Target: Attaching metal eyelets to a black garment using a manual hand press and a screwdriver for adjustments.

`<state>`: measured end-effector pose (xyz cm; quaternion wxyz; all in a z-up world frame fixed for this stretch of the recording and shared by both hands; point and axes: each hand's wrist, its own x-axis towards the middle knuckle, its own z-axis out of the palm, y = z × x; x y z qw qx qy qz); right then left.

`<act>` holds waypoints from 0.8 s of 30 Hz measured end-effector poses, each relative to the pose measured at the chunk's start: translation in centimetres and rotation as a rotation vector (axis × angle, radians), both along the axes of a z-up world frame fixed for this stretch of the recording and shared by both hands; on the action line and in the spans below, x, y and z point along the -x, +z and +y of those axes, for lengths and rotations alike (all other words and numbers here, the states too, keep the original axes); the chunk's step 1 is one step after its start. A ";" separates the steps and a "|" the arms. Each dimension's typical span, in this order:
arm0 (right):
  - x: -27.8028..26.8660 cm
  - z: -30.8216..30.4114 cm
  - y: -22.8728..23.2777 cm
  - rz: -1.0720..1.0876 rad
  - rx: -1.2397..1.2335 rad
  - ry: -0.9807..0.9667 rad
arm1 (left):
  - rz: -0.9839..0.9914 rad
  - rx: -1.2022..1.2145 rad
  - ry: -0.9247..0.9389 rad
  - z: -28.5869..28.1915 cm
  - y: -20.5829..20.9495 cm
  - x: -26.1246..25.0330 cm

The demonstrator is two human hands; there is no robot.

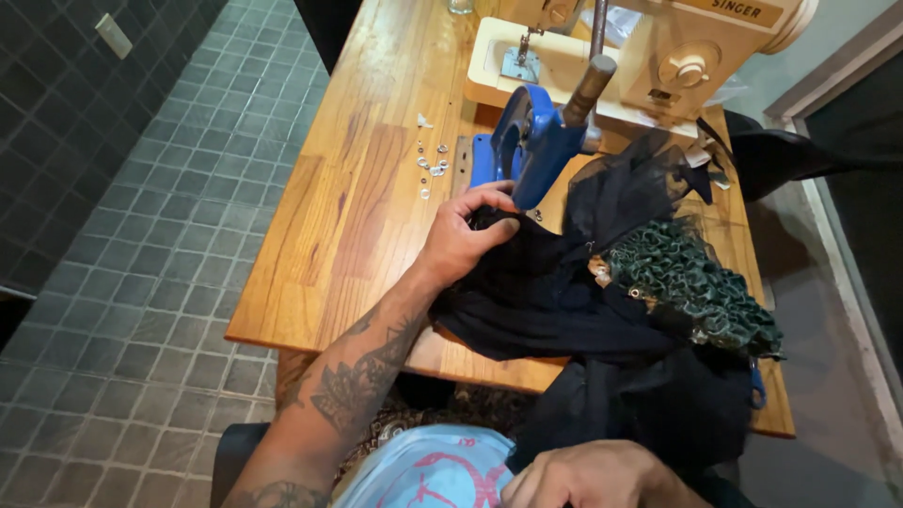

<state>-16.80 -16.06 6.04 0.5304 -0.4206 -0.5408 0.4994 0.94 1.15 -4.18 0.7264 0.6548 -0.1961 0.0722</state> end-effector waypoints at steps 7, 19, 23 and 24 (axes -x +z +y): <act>0.9 0.8 1.2 -0.029 0.338 -0.228 | 0.029 0.023 -0.014 0.0 0.0 0.2; -7.3 -4.2 -7.1 0.560 0.100 -1.265 | -0.035 0.012 -0.010 -0.2 -2.5 -1.2; -11.2 -4.1 -6.9 0.552 0.057 -1.354 | -0.030 -0.005 0.003 0.0 -2.3 -1.3; -11.5 -4.0 -6.8 0.564 0.053 -1.367 | -0.027 -0.007 0.000 0.0 -2.3 -1.1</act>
